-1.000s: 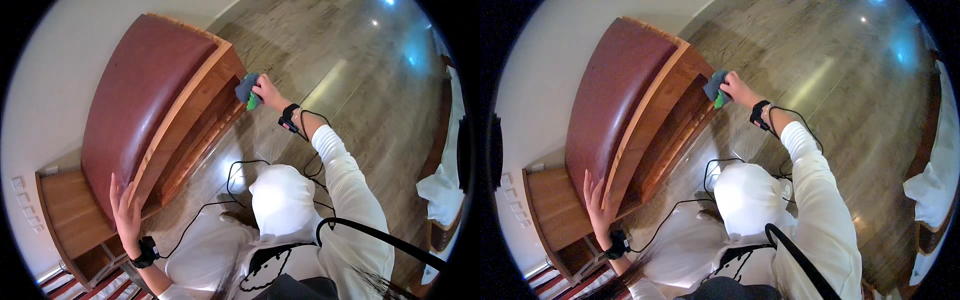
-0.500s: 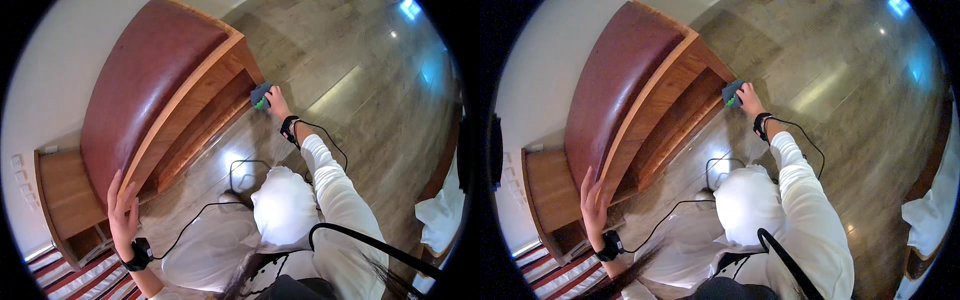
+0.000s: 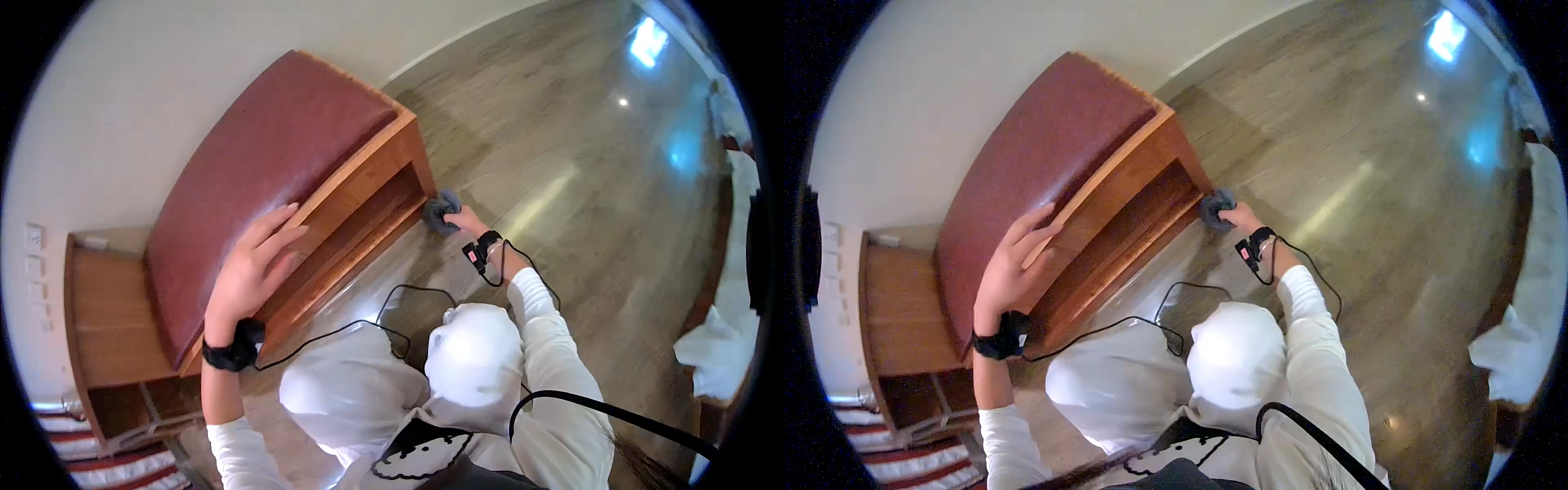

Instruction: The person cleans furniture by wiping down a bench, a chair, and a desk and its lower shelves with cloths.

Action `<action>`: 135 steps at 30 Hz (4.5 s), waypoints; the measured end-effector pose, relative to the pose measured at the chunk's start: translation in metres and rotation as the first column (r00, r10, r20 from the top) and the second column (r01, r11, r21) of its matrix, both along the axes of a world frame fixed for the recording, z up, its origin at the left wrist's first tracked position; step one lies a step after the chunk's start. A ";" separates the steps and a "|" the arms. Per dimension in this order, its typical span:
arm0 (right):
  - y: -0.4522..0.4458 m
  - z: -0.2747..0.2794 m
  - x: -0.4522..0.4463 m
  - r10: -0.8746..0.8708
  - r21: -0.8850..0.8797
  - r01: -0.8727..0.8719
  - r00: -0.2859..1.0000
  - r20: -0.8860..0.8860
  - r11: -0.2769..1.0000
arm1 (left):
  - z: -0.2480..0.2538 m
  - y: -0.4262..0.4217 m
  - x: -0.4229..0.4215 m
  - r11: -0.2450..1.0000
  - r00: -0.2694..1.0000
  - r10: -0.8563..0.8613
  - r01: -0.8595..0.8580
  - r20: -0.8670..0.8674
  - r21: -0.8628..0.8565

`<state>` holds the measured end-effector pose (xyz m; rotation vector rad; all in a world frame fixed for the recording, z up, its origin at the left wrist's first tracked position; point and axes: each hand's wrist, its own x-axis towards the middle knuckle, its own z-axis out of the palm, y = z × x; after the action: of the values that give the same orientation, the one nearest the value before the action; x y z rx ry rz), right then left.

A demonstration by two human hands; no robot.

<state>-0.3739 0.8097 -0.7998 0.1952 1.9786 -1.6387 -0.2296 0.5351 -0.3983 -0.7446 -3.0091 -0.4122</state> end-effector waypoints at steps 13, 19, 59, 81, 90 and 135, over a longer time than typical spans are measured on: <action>0.028 0.289 -0.019 -0.070 0.075 0.130 0.842 -0.535 0.989 | -0.084 -0.019 -0.087 0.930 0.941 -0.290 0.321 -0.175 0.180; -0.029 0.366 -0.037 0.313 0.688 0.210 0.773 -0.552 0.695 | -0.068 -0.001 -0.108 0.850 0.946 -0.301 0.325 -0.123 0.415; -0.124 0.243 -0.126 0.003 -0.273 -0.678 0.376 -0.927 0.682 | -0.021 0.070 -0.194 0.966 0.919 -0.054 -0.050 -0.390 -0.253; -0.252 0.312 -0.308 0.026 -0.394 -0.462 0.674 -0.738 0.795 | 0.002 0.095 -0.169 0.980 0.922 -0.041 -0.037 -0.384 -0.194; -0.217 0.308 -0.299 0.119 -0.317 -0.624 0.554 -0.824 0.714 | -0.009 0.092 -0.177 0.982 0.907 -0.023 -0.058 -0.420 -0.179; -0.158 0.121 -0.264 0.499 -0.587 -0.557 0.820 -0.279 0.587 | -0.034 0.120 -0.154 0.971 0.934 0.004 -0.089 -0.357 -0.222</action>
<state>-0.6382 0.6513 -0.6788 -0.6907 1.1997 -1.7956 -0.3833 0.6549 -0.4319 -0.6707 -2.7482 0.0807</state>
